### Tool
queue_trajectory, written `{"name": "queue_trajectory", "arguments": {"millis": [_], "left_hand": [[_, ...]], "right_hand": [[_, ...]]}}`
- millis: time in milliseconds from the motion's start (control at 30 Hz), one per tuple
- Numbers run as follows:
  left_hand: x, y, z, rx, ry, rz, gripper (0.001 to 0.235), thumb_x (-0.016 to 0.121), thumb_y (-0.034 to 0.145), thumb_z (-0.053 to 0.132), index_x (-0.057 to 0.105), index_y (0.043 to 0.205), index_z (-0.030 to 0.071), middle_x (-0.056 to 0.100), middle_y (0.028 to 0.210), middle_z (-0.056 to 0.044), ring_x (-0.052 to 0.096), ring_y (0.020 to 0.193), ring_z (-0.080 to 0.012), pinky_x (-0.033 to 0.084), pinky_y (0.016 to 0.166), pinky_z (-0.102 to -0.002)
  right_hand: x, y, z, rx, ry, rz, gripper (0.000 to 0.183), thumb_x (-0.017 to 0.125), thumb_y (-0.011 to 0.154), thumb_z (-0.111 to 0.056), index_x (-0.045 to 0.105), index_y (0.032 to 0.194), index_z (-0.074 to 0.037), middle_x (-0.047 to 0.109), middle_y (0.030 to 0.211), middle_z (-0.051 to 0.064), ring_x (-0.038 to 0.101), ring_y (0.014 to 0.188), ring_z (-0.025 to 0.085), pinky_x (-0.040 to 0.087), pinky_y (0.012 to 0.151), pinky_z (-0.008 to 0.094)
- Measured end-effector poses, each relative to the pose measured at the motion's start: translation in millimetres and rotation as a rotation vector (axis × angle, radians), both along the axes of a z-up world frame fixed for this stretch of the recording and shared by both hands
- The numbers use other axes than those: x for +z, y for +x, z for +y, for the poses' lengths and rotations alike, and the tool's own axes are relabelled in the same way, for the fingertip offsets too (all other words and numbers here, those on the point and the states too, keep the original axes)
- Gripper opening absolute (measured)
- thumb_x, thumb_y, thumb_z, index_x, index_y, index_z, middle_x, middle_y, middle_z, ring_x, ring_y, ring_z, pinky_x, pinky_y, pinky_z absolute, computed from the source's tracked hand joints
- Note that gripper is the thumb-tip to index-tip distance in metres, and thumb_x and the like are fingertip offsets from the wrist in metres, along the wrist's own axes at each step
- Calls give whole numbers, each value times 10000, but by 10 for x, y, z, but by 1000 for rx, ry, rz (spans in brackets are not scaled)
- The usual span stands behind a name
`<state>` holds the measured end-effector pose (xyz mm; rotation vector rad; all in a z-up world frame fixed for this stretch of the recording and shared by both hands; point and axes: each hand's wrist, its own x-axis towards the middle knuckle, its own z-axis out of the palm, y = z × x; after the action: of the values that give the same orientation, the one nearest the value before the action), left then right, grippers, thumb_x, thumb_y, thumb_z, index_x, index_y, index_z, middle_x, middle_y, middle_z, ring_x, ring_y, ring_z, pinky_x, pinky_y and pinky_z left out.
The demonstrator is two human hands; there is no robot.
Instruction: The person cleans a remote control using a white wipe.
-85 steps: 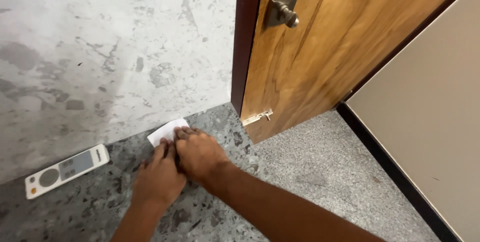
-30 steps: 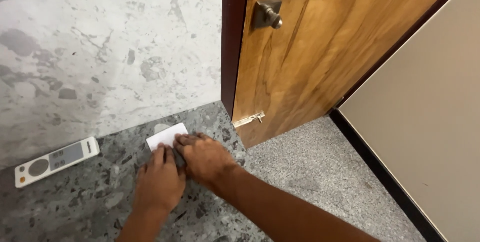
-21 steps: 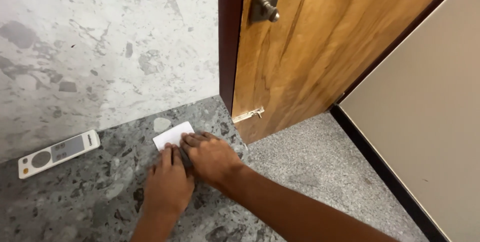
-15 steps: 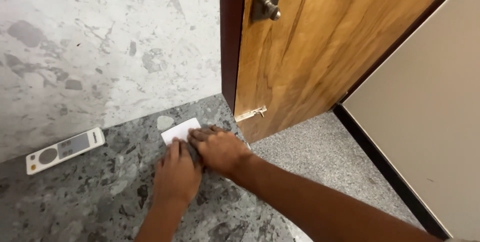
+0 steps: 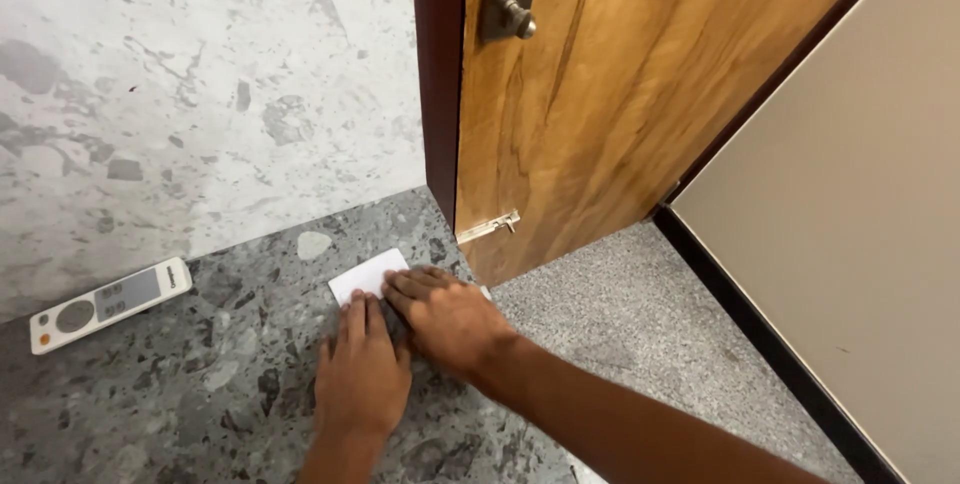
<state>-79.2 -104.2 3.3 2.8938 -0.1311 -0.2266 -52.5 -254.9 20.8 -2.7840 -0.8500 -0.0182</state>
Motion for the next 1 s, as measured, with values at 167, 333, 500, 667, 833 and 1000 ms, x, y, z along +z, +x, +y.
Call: {"name": "queue_trajectory", "arguments": {"millis": [167,333,500,667,833,1000], "left_hand": [[127,179,11,6,39,84,753,553,968,416,267,1586,96,237,1649,-68,244,1521,-242,242,1219,-502],[137,163,12,23,17,176,732,524,990,439,218,1576,126,170,1668,-43,210,1525,-237,214,1224,-501],[-19,-53,-16,-34,-12,44,763,570,940,435,292,1555,79,253,1646,-85,251,1519,-252,257,1199,-501],[59,-76,-55,-37,-47,14,755,575,938,435,326,1555,78,287,1625,-95,283,1496,-263,267,1184,-514],[-40,40,2,-94,16,-32,753,606,905,361,327,1536,59,314,1618,-104,328,1474,-269,292,1180,-508],[-126,-130,-61,-78,-21,-122,726,627,891,327,362,1504,43,334,1606,-117,335,1481,-275,309,1164,-514]], "right_hand": [[37,184,64,7,-96,35,636,623,923,-296,463,1489,-53,430,1590,92,457,1419,219,212,1247,440],[145,74,26,-10,-40,39,703,690,855,-295,469,1471,-36,444,1567,108,431,1431,228,213,1227,450],[216,-149,-81,-28,83,21,674,738,818,-271,551,1418,-28,526,1517,121,484,1413,242,271,1250,429],[187,-165,-80,-34,88,-19,667,725,814,-236,551,1419,-15,521,1528,130,484,1421,250,289,1240,397],[59,-111,-36,-73,162,-54,645,694,840,-198,542,1429,17,504,1539,161,460,1428,282,294,1213,395],[26,-202,-87,-80,116,-22,612,655,864,-226,536,1418,6,493,1548,154,494,1418,252,278,1245,393]]}}
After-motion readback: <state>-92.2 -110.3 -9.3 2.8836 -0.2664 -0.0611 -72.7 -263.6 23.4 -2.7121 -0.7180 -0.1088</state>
